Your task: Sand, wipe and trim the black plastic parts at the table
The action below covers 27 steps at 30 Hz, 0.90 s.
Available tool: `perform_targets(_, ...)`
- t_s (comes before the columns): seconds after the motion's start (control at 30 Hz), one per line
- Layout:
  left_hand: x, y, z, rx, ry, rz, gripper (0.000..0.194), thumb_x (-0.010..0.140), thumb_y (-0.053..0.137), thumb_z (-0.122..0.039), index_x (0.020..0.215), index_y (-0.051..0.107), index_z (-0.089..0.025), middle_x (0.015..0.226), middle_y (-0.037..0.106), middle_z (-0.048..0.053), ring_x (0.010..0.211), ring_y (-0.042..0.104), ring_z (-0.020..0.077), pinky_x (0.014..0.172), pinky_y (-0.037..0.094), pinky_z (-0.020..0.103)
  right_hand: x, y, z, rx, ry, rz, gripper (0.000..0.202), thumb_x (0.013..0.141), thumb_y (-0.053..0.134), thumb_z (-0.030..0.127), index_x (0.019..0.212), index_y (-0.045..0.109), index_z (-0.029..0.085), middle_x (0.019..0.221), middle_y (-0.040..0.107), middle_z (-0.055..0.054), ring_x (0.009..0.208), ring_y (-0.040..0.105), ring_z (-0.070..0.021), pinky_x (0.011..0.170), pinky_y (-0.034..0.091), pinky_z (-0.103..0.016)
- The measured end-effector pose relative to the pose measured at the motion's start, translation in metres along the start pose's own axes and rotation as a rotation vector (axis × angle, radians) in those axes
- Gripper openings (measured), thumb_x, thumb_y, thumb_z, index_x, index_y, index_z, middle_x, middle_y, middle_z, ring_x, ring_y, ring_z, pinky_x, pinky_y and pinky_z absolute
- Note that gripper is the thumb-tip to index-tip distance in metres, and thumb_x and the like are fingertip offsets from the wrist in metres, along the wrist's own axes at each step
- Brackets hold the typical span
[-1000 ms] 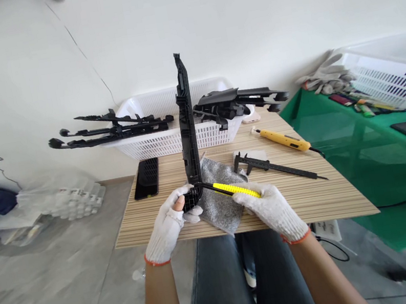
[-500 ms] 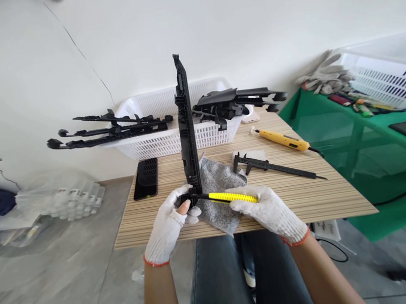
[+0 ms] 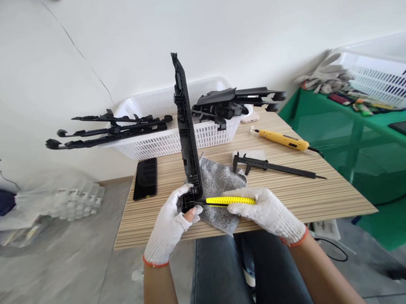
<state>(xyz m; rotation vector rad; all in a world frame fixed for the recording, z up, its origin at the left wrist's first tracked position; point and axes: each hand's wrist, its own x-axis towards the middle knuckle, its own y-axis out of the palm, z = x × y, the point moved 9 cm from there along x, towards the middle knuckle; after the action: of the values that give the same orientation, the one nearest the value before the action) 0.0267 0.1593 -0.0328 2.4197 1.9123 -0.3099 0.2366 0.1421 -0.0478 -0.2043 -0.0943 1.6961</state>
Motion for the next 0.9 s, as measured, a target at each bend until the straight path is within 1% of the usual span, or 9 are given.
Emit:
perform_targets(0.13, 0.0009, 0.0034, -0.0036, 0.026, 0.027, 0.020, 0.069, 0.074, 0.080, -0.044, 0.132, 0.053, -0.019, 0.142, 0.056, 0.013, 0.109, 0.067, 0.0263, 0.084, 0.063, 0.034, 0.0002, 0.0021, 0.0000, 0.012, -0.014, 0.025, 0.055, 0.071, 0.078, 0.059, 0.108, 0.080, 0.019, 0.099, 0.078, -0.009, 0.091, 0.070, -0.0274, 0.085, 0.057, -0.040)
perform_targets(0.27, 0.0014, 0.0047, -0.0026, 0.015, 0.039, 0.031, 0.064, 0.077, 0.078, -0.042, 0.132, 0.054, -0.020, 0.145, 0.055, 0.011, 0.117, 0.064, 0.0278, 0.086, 0.062, 0.034, -0.0005, -0.0037, -0.0002, 0.070, -0.001, -0.036, 0.055, 0.073, 0.077, 0.057, 0.111, 0.079, 0.017, 0.094, 0.077, -0.008, 0.085, 0.069, -0.0249, 0.077, 0.057, -0.035)
perform_targets(0.37, 0.0012, 0.0034, -0.0043, 0.050, 0.083, 0.028, 0.063, 0.078, 0.078, -0.040, 0.132, 0.054, -0.020, 0.146, 0.055, 0.011, 0.123, 0.061, 0.0289, 0.089, 0.062, 0.034, -0.0011, 0.0029, 0.0001, 0.062, 0.013, 0.038, 0.055, 0.071, 0.078, 0.056, 0.109, 0.080, 0.017, 0.096, 0.077, -0.009, 0.086, 0.069, -0.0253, 0.079, 0.057, -0.036)
perform_targets(0.4, 0.0011, 0.0033, -0.0044, 0.059, 0.089, 0.031, 0.063, 0.078, 0.077, -0.040, 0.133, 0.054, -0.020, 0.146, 0.055, 0.011, 0.123, 0.060, 0.0289, 0.090, 0.061, 0.035, -0.0013, 0.0036, 0.0004, 0.053, 0.012, 0.045, 0.055, 0.071, 0.079, 0.057, 0.109, 0.080, 0.017, 0.098, 0.077, -0.009, 0.088, 0.070, -0.0260, 0.081, 0.057, -0.037)
perform_targets(0.5, 0.0016, 0.0030, -0.0029, 0.065, 0.079, 0.038, 0.063, 0.080, 0.076, -0.041, 0.135, 0.053, -0.020, 0.144, 0.057, 0.011, 0.122, 0.062, 0.0289, 0.091, 0.061, 0.037, -0.0019, 0.0001, 0.0015, 0.029, -0.005, 0.009, 0.056, 0.074, 0.076, 0.059, 0.111, 0.079, 0.017, 0.102, 0.077, -0.009, 0.095, 0.070, -0.0279, 0.087, 0.056, -0.039)
perform_targets(0.6, 0.0021, 0.0019, -0.0058, 0.103, 0.112, 0.029, 0.063, 0.078, 0.077, -0.038, 0.133, 0.056, -0.019, 0.144, 0.057, 0.011, 0.127, 0.058, 0.0307, 0.096, 0.059, 0.039, -0.0028, 0.0033, 0.0034, -0.011, -0.044, 0.046, 0.054, 0.074, 0.077, 0.059, 0.110, 0.079, 0.019, 0.105, 0.077, -0.010, 0.096, 0.070, -0.0283, 0.089, 0.056, -0.041)
perform_targets(0.7, 0.0020, 0.0029, -0.0048, 0.098, 0.095, 0.041, 0.064, 0.077, 0.078, -0.038, 0.134, 0.055, -0.019, 0.141, 0.060, 0.011, 0.124, 0.060, 0.0295, 0.095, 0.059, 0.038, -0.0030, 0.0019, 0.0021, 0.011, -0.048, 0.030, 0.055, 0.074, 0.077, 0.060, 0.111, 0.079, 0.020, 0.104, 0.077, -0.010, 0.094, 0.071, -0.0278, 0.087, 0.057, -0.041)
perform_targets(0.83, 0.0007, 0.0053, -0.0045, 0.084, 0.076, 0.063, 0.064, 0.077, 0.078, -0.037, 0.134, 0.055, -0.017, 0.137, 0.063, 0.011, 0.119, 0.064, 0.0277, 0.092, 0.060, 0.036, -0.0028, 0.0054, 0.0038, 0.016, -0.056, 0.067, 0.054, 0.075, 0.076, 0.059, 0.110, 0.079, 0.019, 0.102, 0.077, -0.010, 0.091, 0.071, -0.0267, 0.084, 0.058, -0.039)
perform_targets(0.9, 0.0004, 0.0049, -0.0045, 0.085, 0.077, 0.061, 0.064, 0.077, 0.077, -0.037, 0.134, 0.056, -0.017, 0.135, 0.065, 0.010, 0.118, 0.064, 0.0278, 0.093, 0.060, 0.037, -0.0028, 0.0038, 0.0048, 0.025, -0.052, 0.049, 0.054, 0.075, 0.076, 0.058, 0.111, 0.079, 0.018, 0.100, 0.077, -0.010, 0.091, 0.071, -0.0262, 0.083, 0.058, -0.038)
